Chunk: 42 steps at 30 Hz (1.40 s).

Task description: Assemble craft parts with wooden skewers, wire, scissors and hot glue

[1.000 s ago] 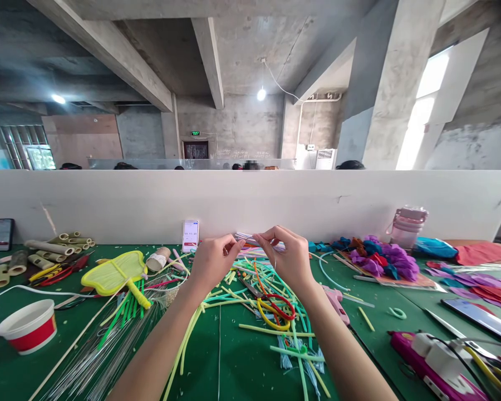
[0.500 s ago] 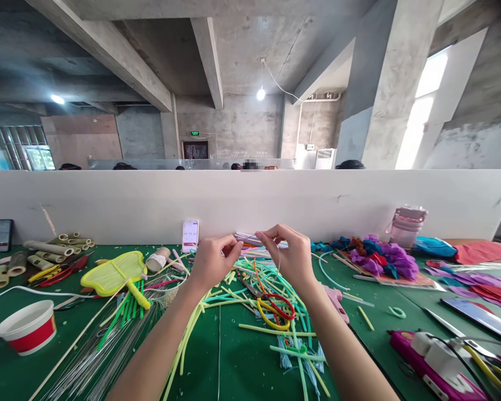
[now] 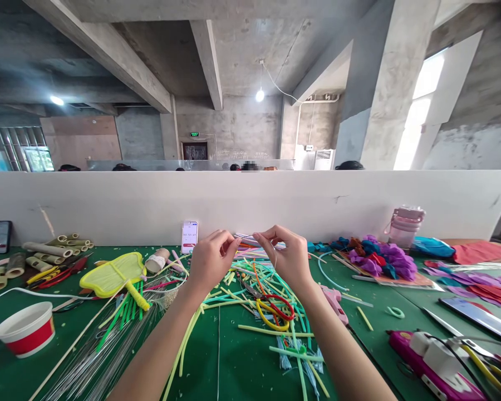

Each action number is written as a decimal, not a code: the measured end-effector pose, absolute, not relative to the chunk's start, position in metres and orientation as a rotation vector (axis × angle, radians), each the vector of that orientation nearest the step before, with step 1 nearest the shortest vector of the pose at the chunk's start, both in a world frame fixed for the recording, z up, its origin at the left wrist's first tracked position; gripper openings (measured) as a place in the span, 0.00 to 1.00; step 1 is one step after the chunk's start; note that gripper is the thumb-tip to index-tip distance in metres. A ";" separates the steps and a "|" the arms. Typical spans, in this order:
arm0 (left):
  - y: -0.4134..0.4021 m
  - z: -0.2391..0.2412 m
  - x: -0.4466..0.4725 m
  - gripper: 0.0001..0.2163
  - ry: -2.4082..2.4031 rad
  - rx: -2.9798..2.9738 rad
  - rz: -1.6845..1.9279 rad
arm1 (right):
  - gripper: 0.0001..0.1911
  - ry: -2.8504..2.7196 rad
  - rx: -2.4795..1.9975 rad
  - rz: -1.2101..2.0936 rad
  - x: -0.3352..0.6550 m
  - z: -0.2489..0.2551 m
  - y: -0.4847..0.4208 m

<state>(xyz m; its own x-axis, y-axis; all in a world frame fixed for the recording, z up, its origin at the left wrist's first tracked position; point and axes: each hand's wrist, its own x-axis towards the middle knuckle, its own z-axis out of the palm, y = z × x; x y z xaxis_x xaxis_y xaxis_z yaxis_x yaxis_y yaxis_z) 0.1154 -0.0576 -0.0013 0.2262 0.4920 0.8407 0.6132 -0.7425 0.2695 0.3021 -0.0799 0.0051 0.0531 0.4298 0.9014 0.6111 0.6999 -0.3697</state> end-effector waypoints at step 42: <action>-0.057 -0.006 0.122 0.08 -1.212 -2.385 -1.509 | 0.13 -1.736 -0.892 -0.211 0.292 -0.004 -0.073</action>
